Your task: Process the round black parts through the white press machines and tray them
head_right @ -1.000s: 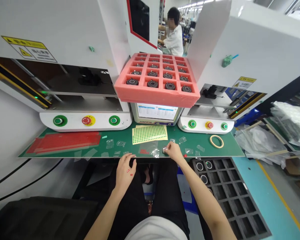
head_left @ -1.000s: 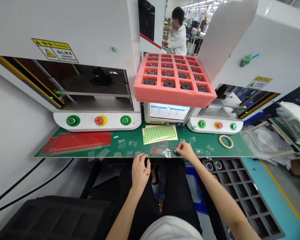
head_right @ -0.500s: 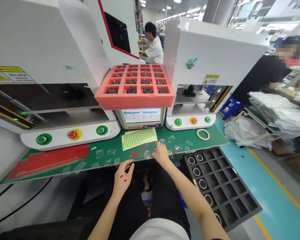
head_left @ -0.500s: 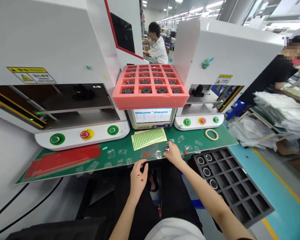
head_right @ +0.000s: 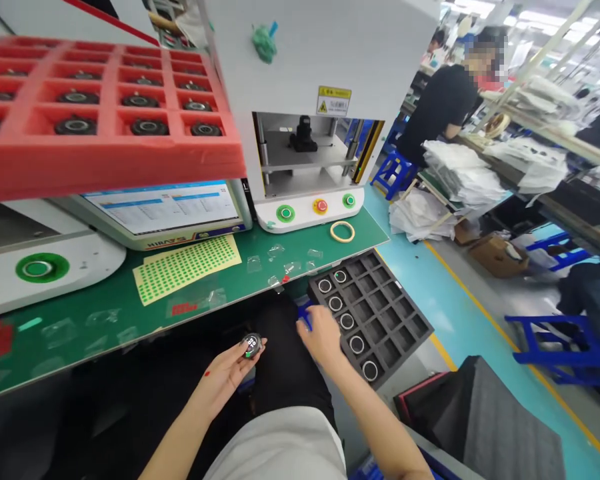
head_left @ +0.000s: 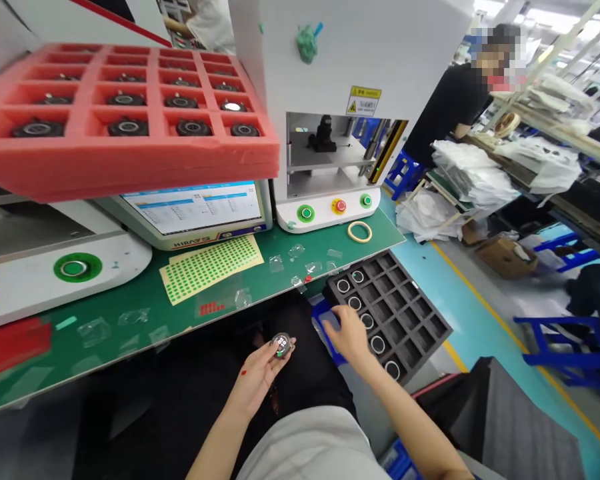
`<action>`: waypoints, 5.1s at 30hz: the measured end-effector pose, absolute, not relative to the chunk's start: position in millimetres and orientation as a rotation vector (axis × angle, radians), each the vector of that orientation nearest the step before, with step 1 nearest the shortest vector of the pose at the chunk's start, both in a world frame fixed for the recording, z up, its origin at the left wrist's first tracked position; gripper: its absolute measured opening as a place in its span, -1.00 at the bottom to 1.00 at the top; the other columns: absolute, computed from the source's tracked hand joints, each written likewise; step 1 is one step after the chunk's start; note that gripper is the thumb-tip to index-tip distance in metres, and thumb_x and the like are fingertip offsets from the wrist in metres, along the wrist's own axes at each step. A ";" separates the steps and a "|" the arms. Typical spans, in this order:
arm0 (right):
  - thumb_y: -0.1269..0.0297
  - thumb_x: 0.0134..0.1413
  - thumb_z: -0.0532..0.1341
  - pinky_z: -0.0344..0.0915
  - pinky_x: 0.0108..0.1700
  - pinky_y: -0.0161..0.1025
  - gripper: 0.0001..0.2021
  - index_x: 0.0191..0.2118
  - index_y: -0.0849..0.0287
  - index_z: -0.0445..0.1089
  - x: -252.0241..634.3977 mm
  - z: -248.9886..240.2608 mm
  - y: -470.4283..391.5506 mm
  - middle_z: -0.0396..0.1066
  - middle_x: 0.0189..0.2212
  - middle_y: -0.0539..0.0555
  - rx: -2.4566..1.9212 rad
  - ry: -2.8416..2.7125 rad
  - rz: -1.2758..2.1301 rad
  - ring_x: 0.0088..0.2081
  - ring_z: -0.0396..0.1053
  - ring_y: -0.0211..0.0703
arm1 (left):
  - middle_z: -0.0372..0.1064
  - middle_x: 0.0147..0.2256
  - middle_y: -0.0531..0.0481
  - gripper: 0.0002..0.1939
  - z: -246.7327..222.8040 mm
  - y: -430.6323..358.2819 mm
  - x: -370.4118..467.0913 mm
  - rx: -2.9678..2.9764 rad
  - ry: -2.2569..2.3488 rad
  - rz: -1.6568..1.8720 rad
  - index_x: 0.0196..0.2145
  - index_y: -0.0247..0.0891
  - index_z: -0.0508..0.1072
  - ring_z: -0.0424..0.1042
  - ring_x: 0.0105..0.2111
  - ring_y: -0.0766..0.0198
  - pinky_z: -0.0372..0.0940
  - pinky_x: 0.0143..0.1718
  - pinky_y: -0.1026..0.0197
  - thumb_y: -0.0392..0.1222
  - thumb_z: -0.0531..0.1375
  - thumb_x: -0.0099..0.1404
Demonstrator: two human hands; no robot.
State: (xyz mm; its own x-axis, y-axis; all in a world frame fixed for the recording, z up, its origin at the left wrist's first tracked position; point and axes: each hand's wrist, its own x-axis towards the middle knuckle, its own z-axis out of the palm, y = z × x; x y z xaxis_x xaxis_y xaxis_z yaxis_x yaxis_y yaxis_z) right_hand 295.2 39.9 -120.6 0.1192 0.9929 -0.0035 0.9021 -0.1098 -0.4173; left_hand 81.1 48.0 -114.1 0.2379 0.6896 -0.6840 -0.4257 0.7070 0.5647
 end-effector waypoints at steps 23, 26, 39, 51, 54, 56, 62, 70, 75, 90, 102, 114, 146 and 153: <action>0.36 0.19 0.05 0.41 -0.30 -0.15 -0.76 -0.03 0.08 0.24 363.7 -206.1 -103.2 0.51 -0.19 0.18 -2.403 -1.952 0.281 -0.18 0.50 0.05 | 0.56 -0.19 -0.24 -0.82 -148.1 32.3 67.3 0.085 1.251 0.758 -0.26 -0.42 0.57 0.56 -0.19 0.20 0.46 -0.11 0.27 -0.42 0.15 0.31; 0.33 0.20 0.05 0.40 -0.29 -0.18 -0.77 -0.04 0.08 0.25 368.9 -208.1 -101.2 0.51 -0.20 0.17 -2.396 -1.914 0.252 -0.18 0.50 0.02 | 0.56 -0.19 -0.21 -0.81 -146.4 33.9 68.3 0.120 1.261 0.739 -0.27 -0.40 0.57 0.56 -0.19 0.22 0.45 -0.11 0.28 -0.41 0.13 0.32; 0.17 0.25 -0.01 0.35 -0.04 -0.07 -0.62 0.09 0.22 0.27 484.7 -184.4 -57.3 0.42 -0.09 0.26 -2.343 -1.758 0.102 -0.03 0.39 0.06 | 0.56 -0.29 -0.18 -0.89 -161.8 65.7 135.3 0.443 1.144 0.538 -0.33 -0.38 0.56 0.56 -0.28 0.16 0.42 -0.09 0.12 -0.31 0.24 0.20; 0.18 0.26 0.02 0.38 -0.14 -0.11 -0.63 0.09 0.22 0.30 500.5 -205.8 -44.6 0.42 -0.22 0.20 -2.296 -1.734 -0.051 -0.17 0.40 0.01 | 0.44 -0.26 -0.03 -0.81 -201.4 160.3 259.5 0.943 1.134 0.419 -0.17 -0.36 0.43 0.46 -0.31 0.30 0.42 -0.27 0.16 -0.18 0.18 0.35; 0.19 0.27 0.03 0.38 -0.19 -0.12 -0.65 0.08 0.22 0.30 506.3 -210.2 -43.6 0.42 -0.24 0.19 -2.302 -1.737 -0.114 -0.18 0.40 0.02 | 0.43 -0.22 -0.05 -0.77 -205.5 178.6 294.7 1.093 1.147 0.377 -0.13 -0.35 0.42 0.46 -0.30 0.29 0.43 -0.26 0.15 -0.14 0.17 0.35; 0.20 0.28 0.02 0.37 -0.21 -0.12 -0.65 0.08 0.24 0.30 510.0 -212.7 -41.5 0.41 -0.26 0.21 -2.311 -1.732 -0.157 -0.20 0.39 0.03 | 0.43 -0.21 -0.05 -0.78 -205.2 177.4 316.5 1.206 1.157 0.334 -0.15 -0.35 0.43 0.46 -0.27 0.27 0.42 -0.22 0.11 -0.14 0.18 0.34; 0.21 0.29 0.02 0.38 -0.21 -0.12 -0.65 0.09 0.25 0.29 514.5 -219.8 -36.4 0.41 -0.26 0.21 -2.321 -1.773 -0.171 -0.22 0.39 0.01 | 0.45 -0.21 -0.06 -0.75 -205.1 148.0 351.8 1.486 1.198 0.286 -0.09 -0.32 0.43 0.46 -0.20 0.21 0.36 -0.08 -0.01 -0.12 0.17 0.35; 0.22 0.30 -0.01 0.40 -0.21 -0.10 -0.64 0.11 0.24 0.25 507.0 -226.1 -38.8 0.40 -0.25 0.21 -2.284 -1.821 -0.162 -0.21 0.39 0.01 | 0.43 -0.20 -0.06 -0.73 -208.5 139.9 364.3 1.623 1.325 0.268 -0.06 -0.33 0.40 0.46 -0.22 0.22 0.38 -0.14 0.04 -0.11 0.11 0.39; 0.22 0.30 0.01 0.41 -0.22 -0.11 -0.65 0.11 0.23 0.26 496.9 -226.5 -37.8 0.40 -0.26 0.20 -2.255 -1.825 -0.172 -0.21 0.40 0.01 | 0.43 -0.19 -0.07 -0.73 -203.5 139.5 365.6 1.651 1.386 0.250 -0.05 -0.32 0.40 0.46 -0.23 0.23 0.40 -0.17 0.07 -0.10 0.12 0.38; 0.25 0.31 -0.02 0.41 -0.18 -0.09 -0.62 0.18 0.22 0.20 463.5 -223.1 -29.4 0.41 -0.23 0.21 -2.163 -1.895 -0.173 -0.18 0.39 0.02 | 0.22 0.15 -0.22 -0.64 -195.5 116.9 320.9 1.906 1.149 0.421 0.03 -0.32 0.37 0.28 0.12 0.05 0.25 0.13 -0.05 -0.36 0.17 0.27; 0.26 0.32 -0.07 0.38 -0.30 -0.18 -0.65 0.07 0.23 0.31 379.6 -241.1 13.8 0.45 -0.29 0.19 -1.923 -2.041 -0.223 -0.27 0.40 -0.02 | 0.50 -0.20 -0.06 -0.78 -187.0 -11.1 -2.7 1.506 1.759 0.686 -0.25 -0.08 0.45 0.52 -0.19 0.05 0.45 -0.09 0.03 -0.02 0.08 0.21; 0.08 0.18 0.05 0.40 -0.26 -0.04 -0.63 -0.11 0.24 0.41 326.3 -219.7 33.7 0.47 -0.17 0.34 -1.712 -2.065 -0.050 -0.16 0.47 0.24 | 0.53 -0.39 0.00 -0.80 -145.3 -98.0 -74.6 1.001 2.182 0.956 -0.36 -0.20 0.49 0.54 -0.34 0.25 0.41 -0.23 0.28 -0.13 0.09 0.29; -0.10 0.02 0.03 0.10 -0.79 -0.36 -0.50 -0.75 0.13 0.23 228.9 -244.6 71.3 0.29 -0.87 0.10 -1.787 -2.381 1.712 -0.84 0.27 -0.17 | 0.47 -0.23 -0.17 -0.79 -111.3 -309.1 -159.4 -0.286 2.537 0.079 -0.29 -0.35 0.45 0.47 -0.13 0.03 0.36 -0.13 -0.04 -0.14 0.26 0.22; 0.07 0.04 0.17 0.42 -0.38 -0.24 -0.74 -0.47 0.13 0.44 167.6 -159.8 43.5 0.52 -0.52 0.10 -1.130 -2.338 1.576 -0.47 0.49 -0.08 | 0.53 -0.17 -0.16 -0.58 -56.7 -179.1 -128.1 0.272 2.305 0.990 -0.17 -0.31 0.41 0.54 -0.19 0.10 0.44 -0.18 0.14 0.10 0.11 0.22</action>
